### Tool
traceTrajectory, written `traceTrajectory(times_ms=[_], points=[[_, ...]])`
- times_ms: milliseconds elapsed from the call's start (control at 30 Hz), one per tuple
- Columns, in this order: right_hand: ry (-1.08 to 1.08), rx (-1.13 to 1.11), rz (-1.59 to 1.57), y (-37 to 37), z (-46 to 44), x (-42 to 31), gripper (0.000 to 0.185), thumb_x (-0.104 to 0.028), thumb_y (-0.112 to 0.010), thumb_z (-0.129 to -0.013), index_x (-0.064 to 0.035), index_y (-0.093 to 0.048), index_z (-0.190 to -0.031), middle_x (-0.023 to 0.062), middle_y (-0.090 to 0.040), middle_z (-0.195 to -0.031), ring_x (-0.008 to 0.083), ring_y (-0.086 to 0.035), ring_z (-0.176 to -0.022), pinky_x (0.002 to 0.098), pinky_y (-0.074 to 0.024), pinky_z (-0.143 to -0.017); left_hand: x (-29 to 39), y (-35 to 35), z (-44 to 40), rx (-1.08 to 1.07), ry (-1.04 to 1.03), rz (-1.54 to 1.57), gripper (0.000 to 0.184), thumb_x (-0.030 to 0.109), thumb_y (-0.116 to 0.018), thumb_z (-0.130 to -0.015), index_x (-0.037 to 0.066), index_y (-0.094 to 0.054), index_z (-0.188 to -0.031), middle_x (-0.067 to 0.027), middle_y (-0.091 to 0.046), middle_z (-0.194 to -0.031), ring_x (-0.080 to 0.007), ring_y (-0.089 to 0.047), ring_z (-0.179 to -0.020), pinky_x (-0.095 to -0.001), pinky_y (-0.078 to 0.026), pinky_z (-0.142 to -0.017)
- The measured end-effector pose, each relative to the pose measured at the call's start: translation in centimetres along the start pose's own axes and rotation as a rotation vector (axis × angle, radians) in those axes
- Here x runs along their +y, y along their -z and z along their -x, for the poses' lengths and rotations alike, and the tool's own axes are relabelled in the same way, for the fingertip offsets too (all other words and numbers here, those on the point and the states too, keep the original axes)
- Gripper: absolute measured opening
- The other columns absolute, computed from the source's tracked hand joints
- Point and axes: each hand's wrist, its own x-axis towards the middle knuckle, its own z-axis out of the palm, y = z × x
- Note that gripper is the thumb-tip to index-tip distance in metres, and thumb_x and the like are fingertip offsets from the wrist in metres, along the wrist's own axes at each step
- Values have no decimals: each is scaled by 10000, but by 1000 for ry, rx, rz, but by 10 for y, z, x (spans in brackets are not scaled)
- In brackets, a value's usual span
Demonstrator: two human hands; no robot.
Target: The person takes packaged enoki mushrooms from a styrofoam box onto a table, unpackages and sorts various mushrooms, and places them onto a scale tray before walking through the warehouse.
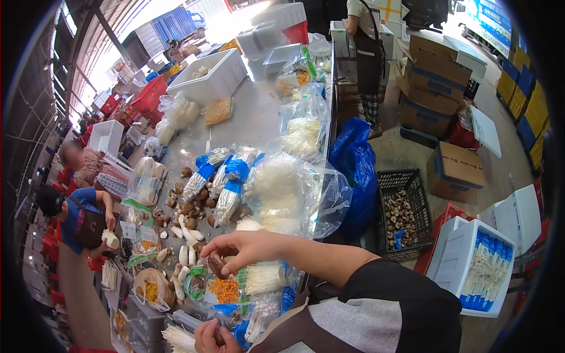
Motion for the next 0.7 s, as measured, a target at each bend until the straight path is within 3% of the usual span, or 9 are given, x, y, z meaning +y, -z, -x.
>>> traceTrajectory(times_ms=[67,267,367,467,600,700], points=[[36,52,-50,-5,0,1,539,-58,-689,-793,-17,-451,-1275,43,-570,-975,121,-557,-905,270,-490,-740,-4,-1,3,3,4,4,175,-25,-581,-864,-38,-661,-1019,-123,-602,-1014,-74,-283,-482,-254,-272,-435],[-9,40,-78,-1,-3,8,469,-71,-683,-796,-15,-478,-1214,61,-562,-1018,130,-565,-887,269,-503,-720,-4,-2,1,-7,10,0,188,3,-600,-863,-24,-653,-1042,-132,-596,-1039,-94,-345,-500,-247,-315,-450],[9,41,-59,-1,-6,17,465,-68,-677,-795,-5,-488,-1216,73,-563,-1053,130,-562,-911,269,-504,-738,-2,1,2,-37,40,-40,191,13,-613,-854,-19,-653,-1038,-135,-599,-1027,-134,-427,-548,-248,-360,-479],[-70,6,-120,2,-9,25,557,-139,-724,-788,-32,-499,-1286,84,-563,-1187,156,-507,-1119,292,-391,-981,1,5,4,-66,84,-82,191,15,-608,-853,-16,-655,-1036,-139,-603,-1008,-185,-502,-624,-273,-406,-527],[-107,25,-97,1,-14,26,570,-129,-709,-786,-35,-508,-1311,74,-584,-1184,147,-511,-1119,291,-381,-996,7,7,-7,-49,68,-98,182,15,-583,-871,-24,-654,-1034,-155,-604,-999,-235,-538,-690,-317,-433,-581],[-65,40,-57,1,-24,35,525,-104,-666,-804,6,-509,-1293,101,-561,-1110,161,-578,-963,285,-521,-790,1,16,0,17,118,-103,176,27,-579,-883,-41,-651,-1028,-169,-603,-1001,-235,-531,-688,-324,-427,-587]])
